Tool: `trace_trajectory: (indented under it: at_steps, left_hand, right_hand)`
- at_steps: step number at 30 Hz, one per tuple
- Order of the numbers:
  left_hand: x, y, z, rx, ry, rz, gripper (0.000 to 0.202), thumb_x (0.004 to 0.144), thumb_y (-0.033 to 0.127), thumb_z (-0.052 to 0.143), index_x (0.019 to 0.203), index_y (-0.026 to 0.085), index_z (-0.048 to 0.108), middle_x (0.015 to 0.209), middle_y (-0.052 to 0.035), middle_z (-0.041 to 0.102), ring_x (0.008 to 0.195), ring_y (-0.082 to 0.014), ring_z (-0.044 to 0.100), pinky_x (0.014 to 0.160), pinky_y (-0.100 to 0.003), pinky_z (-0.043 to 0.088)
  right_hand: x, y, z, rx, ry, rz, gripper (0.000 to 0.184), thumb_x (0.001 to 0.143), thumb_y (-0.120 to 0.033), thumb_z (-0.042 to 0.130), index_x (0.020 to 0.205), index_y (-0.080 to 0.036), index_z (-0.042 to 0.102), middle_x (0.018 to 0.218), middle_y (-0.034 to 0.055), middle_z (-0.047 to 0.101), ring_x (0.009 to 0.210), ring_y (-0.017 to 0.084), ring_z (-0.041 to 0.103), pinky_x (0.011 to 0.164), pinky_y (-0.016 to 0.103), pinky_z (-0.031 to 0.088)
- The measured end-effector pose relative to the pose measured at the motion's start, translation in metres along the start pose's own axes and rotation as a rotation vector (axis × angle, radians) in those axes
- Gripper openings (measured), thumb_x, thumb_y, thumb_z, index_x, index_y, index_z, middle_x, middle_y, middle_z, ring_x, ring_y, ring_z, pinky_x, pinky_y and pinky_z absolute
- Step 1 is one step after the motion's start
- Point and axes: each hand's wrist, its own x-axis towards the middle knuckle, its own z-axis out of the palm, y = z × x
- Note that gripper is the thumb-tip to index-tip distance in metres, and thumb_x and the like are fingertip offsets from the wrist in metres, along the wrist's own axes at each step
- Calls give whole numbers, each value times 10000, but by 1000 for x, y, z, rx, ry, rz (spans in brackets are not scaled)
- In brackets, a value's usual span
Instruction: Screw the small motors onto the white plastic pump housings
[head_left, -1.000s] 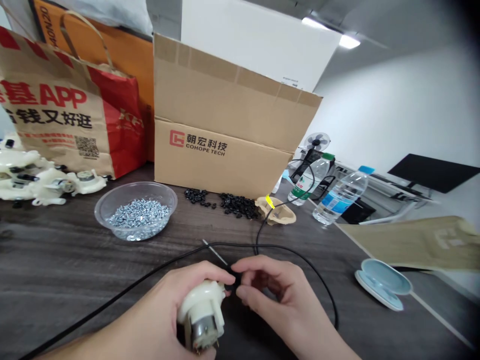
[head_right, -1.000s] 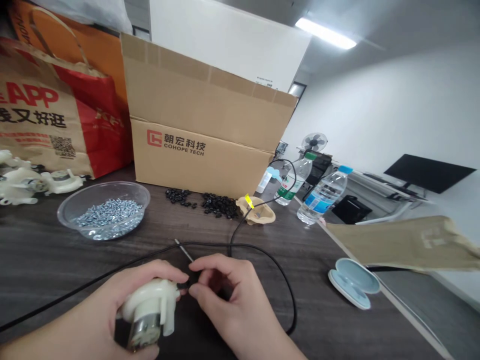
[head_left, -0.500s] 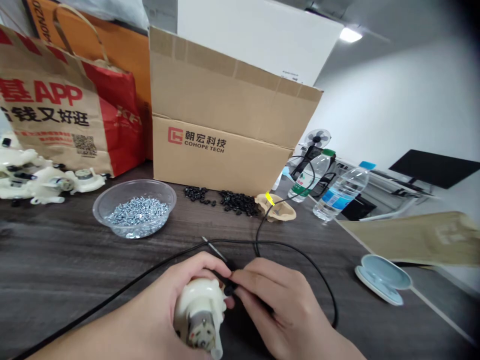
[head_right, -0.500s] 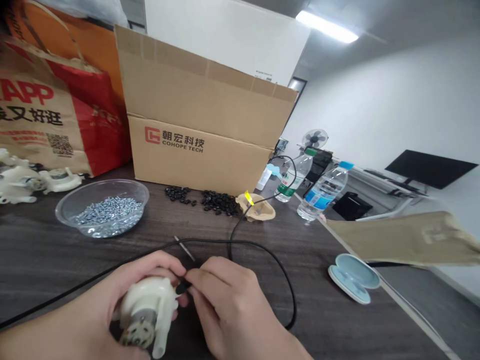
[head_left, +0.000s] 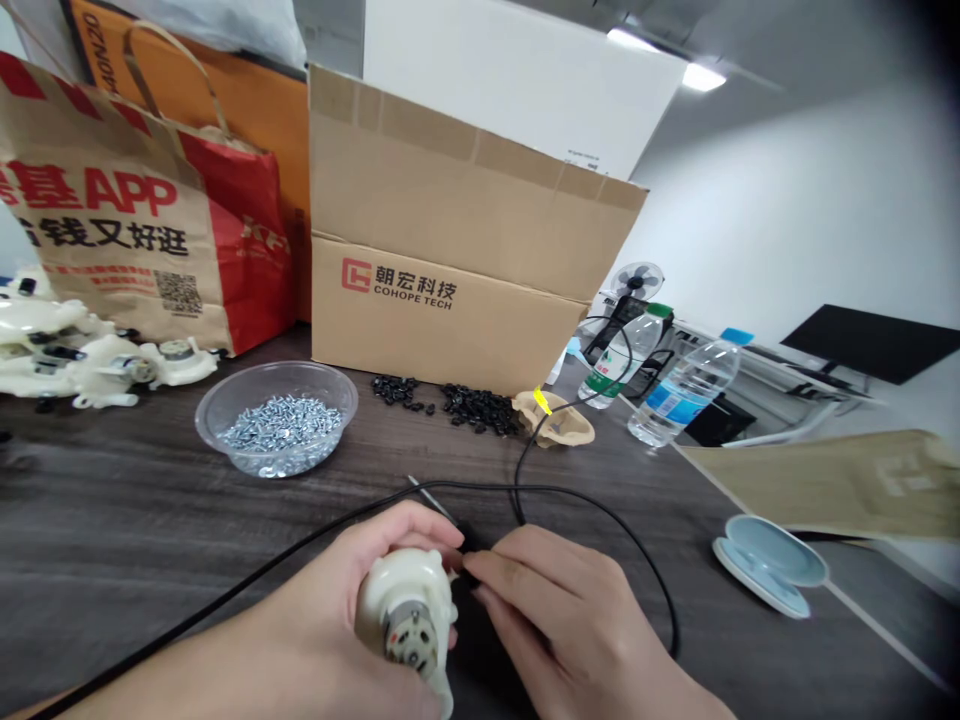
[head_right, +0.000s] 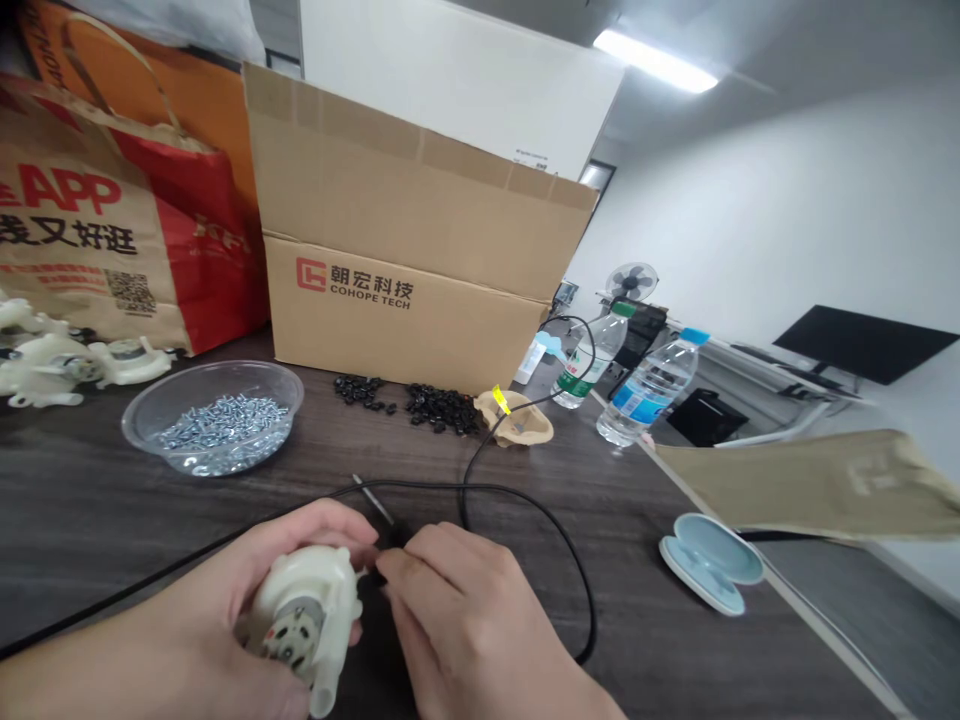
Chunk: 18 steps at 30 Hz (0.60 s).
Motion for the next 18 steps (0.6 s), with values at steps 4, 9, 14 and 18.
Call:
trace_trajectory:
  at_steps: [4, 9, 14, 18]
  left_hand:
    - [-2, 3, 3, 41, 9, 10, 677, 528, -15, 801, 1108, 253, 578, 886, 66, 666, 742, -96, 599, 598, -155, 444]
    - [-2, 6, 5, 78, 3, 34, 705, 533, 9, 817, 1156, 256, 599, 978, 51, 664, 802, -111, 613, 672, -194, 460]
    - [-3, 7, 6, 79, 26, 31, 774, 511, 21, 818, 1190, 274, 546, 1035, 57, 628, 788, -104, 608, 677, -200, 455]
    - [-9, 15, 10, 384, 103, 26, 523, 594, 48, 706, 1044, 252, 533, 822, 94, 553, 656, -86, 494, 579, -184, 394]
  right_hand:
    - [0, -2, 1, -6, 11, -4, 268, 979, -19, 498, 1100, -140, 705, 852, 74, 683, 707, 196, 631, 619, 303, 538]
    - [1, -5, 6, -8, 61, 6, 235, 971, -17, 486, 1009, -131, 688, 841, 83, 686, 700, 195, 643, 627, 296, 537]
    - [2, -8, 6, 22, -19, 63, 262, 964, -36, 496, 1097, -150, 691, 829, 60, 685, 675, 177, 631, 609, 279, 508]
    - [4, -4, 3, 74, -36, 144, 241, 935, -55, 501, 998, -172, 702, 780, 38, 666, 652, 164, 612, 585, 271, 460]
